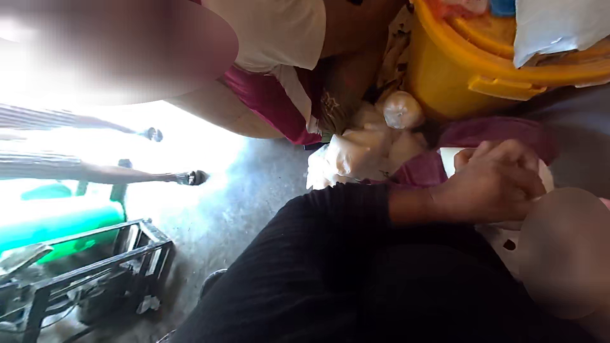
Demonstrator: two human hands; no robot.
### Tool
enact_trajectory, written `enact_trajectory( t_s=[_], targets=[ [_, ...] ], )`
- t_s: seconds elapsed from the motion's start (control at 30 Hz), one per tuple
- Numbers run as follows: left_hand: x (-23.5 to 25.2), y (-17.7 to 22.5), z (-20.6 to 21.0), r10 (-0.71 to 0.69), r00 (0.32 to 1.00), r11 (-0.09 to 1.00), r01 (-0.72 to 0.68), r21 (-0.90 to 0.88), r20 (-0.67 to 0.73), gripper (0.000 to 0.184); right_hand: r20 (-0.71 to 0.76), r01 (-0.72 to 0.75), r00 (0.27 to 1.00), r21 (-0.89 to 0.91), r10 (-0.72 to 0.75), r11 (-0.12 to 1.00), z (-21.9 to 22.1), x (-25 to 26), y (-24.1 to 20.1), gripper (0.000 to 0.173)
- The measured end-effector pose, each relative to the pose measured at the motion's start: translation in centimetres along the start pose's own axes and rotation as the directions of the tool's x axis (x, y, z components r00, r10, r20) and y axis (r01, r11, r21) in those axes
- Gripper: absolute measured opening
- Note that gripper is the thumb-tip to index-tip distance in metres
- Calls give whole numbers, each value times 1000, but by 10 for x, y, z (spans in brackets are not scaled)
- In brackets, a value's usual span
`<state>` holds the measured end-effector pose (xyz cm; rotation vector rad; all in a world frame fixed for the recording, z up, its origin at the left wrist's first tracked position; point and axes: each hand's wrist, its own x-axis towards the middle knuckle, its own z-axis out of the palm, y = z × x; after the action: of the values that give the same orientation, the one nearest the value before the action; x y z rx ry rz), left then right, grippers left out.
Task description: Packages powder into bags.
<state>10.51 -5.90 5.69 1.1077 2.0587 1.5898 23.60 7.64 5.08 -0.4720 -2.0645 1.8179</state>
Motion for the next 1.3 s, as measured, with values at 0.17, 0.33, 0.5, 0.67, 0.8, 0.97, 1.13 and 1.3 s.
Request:
enact_trajectory(
  t_s=[0.17, 0.33, 0.5, 0.67, 0.8, 0.97, 1.13, 1.3],
  targets=[
    [-3, -10, 6, 350, 928, 914, -369, 168, 129, 6, 235, -326, 935, 284, 264, 902, -27, 9, -14, 39],
    [-4, -14, 8, 367, 923, 888, -385, 251, 117, 8, 440, -52, 896, 246, -63, 968, -51, 38, 19, 39],
    [-1, -14, 7, 325, 942, 910, -335, 246, 80, 12, 460, 212, 853, 129, -248, 969, -32, 66, 33, 42],
    [6, -14, -9, 217, 965, 938, -247, 244, 145, 8, 478, 249, 827, 159, -295, 955, -20, 71, 30, 54],
    [11, -17, -16, 190, 949, 943, -247, 222, 250, 8, 454, 231, 844, 171, -285, 958, -17, 65, 31, 59],
    [21, -18, -21, 199, 922, 947, -268, 177, 332, 8, 426, 216, 859, 200, -284, 956, -12, 59, 32, 65],
    [39, -17, -30, 157, 837, 957, -260, 128, 523, 9, 355, 323, 876, 69, -325, 944, -10, 50, 37, 65],
    [42, -20, -27, 233, 883, 953, -291, 85, 408, 6, 125, 463, 884, -107, -450, 880, 0, 44, 45, 60]
  ],
)
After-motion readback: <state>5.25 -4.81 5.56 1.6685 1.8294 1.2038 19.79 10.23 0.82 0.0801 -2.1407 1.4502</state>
